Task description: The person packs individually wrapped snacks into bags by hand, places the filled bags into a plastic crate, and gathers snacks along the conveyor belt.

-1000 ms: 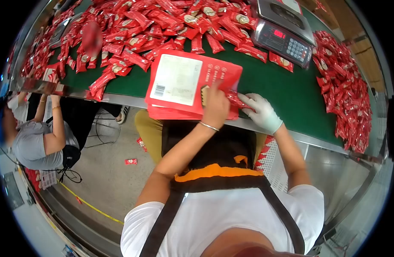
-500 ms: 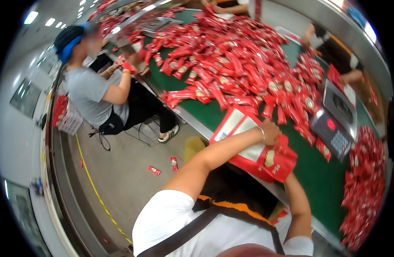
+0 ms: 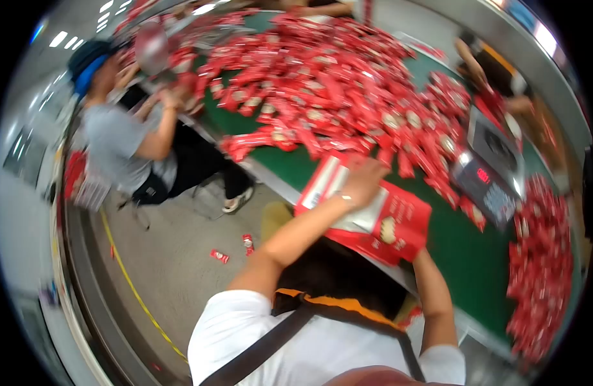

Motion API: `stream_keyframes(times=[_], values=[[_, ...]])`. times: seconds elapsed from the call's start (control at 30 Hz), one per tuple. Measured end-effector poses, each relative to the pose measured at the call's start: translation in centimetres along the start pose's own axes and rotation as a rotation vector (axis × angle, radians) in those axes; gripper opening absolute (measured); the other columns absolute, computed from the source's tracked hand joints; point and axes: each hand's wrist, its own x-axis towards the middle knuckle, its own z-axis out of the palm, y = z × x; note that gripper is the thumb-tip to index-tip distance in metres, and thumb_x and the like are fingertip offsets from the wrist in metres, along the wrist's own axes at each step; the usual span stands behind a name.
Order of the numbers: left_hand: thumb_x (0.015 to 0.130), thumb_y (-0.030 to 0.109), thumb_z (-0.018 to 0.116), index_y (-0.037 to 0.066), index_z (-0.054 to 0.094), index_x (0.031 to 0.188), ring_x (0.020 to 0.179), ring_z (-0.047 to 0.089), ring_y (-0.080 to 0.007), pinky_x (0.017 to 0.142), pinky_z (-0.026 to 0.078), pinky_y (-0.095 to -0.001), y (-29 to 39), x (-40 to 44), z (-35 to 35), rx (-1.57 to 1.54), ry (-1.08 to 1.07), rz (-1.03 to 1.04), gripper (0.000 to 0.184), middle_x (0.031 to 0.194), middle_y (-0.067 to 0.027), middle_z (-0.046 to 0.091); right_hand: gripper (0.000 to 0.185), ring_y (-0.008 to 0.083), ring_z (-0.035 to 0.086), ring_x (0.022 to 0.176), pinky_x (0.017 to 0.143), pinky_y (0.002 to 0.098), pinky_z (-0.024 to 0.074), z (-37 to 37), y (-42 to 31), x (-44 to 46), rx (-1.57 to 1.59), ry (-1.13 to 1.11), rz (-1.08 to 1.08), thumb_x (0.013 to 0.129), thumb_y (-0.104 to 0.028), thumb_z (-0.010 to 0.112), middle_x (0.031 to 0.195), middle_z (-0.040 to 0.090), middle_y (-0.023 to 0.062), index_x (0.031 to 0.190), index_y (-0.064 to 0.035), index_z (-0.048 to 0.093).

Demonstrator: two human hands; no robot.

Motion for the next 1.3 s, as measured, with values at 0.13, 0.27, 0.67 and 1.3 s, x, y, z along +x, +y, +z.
stream_keyframes(times=[0.13,0.27,0.67,1.3], values=[[0.090,0.020,0.054,0.007,0.041,0.143,0.143,0.028,-0.0343,0.112,0.012,-0.0671,4.4,-3.7,1.4,0.249,-0.097,-0.094,0.056,0.152,-0.0155,0.035,0.042,0.0247,0.061,0.109,0.094,0.0363,0.0484,1.3,0.1,-0.5,0.049,-0.001,-0.054,0.086,-0.019,0.069,0.119,0.063,0.0167,0.125,-0.0060,0.059],[0.095,0.023,0.048,0.005,0.036,0.146,0.144,0.023,-0.0389,0.111,0.012,-0.0699,2.6,-2.5,0.2,0.251,-0.038,-0.150,0.056,0.155,-0.0173,0.029,0.041,0.0239,0.061,0.109,0.095,0.0357,0.0483,1.0,-1.4,0.0,0.077,-0.023,-0.110,0.087,-0.019,0.069,0.120,0.063,0.0168,0.125,-0.0054,0.059],[0.093,0.017,0.047,0.001,0.030,0.148,0.146,0.021,-0.0377,0.115,0.005,-0.0633,2.4,-2.9,-0.1,0.055,-0.114,-0.175,0.060,0.158,-0.0181,0.023,0.048,0.0345,0.052,0.115,0.100,0.0420,0.0435,-18.4,9.1,-10.7,-0.626,0.393,0.413,0.085,-0.025,0.069,0.118,0.057,0.0133,0.129,-0.0131,0.056],[0.096,0.023,0.046,0.001,0.035,0.146,0.145,0.024,-0.0363,0.114,0.006,-0.0649,1.4,-3.0,0.6,-0.008,-0.033,-0.167,0.056,0.156,-0.0179,0.027,0.059,0.0337,0.056,0.098,0.087,0.0392,0.0484,-12.7,-1.4,-8.9,-0.349,0.428,0.260,0.087,-0.008,0.064,0.103,0.056,0.0134,0.142,-0.0211,0.047]])
